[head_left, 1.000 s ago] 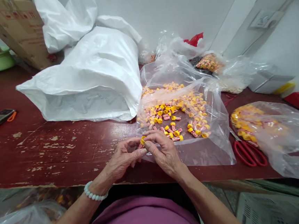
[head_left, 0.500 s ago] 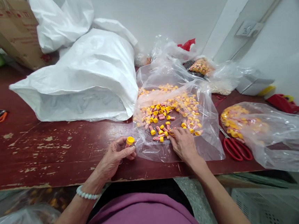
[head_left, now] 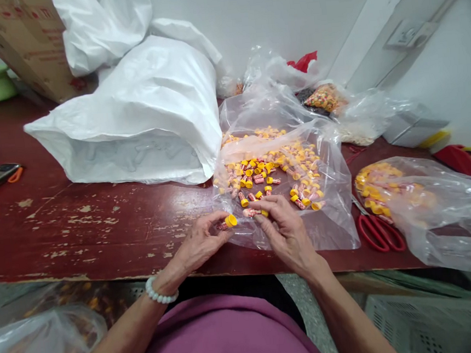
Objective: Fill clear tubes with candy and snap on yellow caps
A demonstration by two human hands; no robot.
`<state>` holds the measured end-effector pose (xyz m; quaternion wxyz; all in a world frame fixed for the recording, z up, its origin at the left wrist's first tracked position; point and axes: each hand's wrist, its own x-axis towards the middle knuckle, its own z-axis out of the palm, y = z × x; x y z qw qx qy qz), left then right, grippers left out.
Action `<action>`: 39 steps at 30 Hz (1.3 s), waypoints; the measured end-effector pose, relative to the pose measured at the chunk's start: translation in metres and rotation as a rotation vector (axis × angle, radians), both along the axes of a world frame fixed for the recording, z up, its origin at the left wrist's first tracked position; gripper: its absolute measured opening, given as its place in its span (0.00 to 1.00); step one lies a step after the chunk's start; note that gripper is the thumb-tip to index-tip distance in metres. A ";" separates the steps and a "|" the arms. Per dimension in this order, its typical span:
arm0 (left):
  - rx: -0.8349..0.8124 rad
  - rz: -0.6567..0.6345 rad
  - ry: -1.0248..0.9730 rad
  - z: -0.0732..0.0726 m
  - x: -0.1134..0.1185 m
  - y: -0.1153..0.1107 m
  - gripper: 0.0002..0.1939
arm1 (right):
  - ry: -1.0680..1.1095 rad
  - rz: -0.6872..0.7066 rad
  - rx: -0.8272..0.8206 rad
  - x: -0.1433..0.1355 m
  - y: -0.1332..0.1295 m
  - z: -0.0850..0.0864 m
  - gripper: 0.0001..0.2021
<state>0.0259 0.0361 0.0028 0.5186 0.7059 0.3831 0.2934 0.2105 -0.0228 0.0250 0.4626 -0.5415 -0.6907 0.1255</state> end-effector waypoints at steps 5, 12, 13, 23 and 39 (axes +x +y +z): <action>0.031 -0.095 0.030 -0.010 0.007 -0.007 0.12 | -0.120 0.172 -0.024 -0.021 -0.004 -0.002 0.14; -0.065 -0.095 -0.041 -0.015 0.009 -0.011 0.09 | -0.072 0.089 0.027 -0.020 -0.005 -0.002 0.16; -0.078 -0.089 -0.052 -0.016 0.009 -0.010 0.09 | -0.075 0.074 0.024 -0.020 -0.006 -0.001 0.13; -0.297 -0.038 -0.259 -0.016 0.014 -0.013 0.11 | -0.155 0.194 -0.071 -0.029 -0.011 -0.015 0.18; -0.668 -0.084 -0.535 -0.013 0.009 -0.023 0.08 | -0.279 0.111 0.129 -0.036 0.000 -0.042 0.34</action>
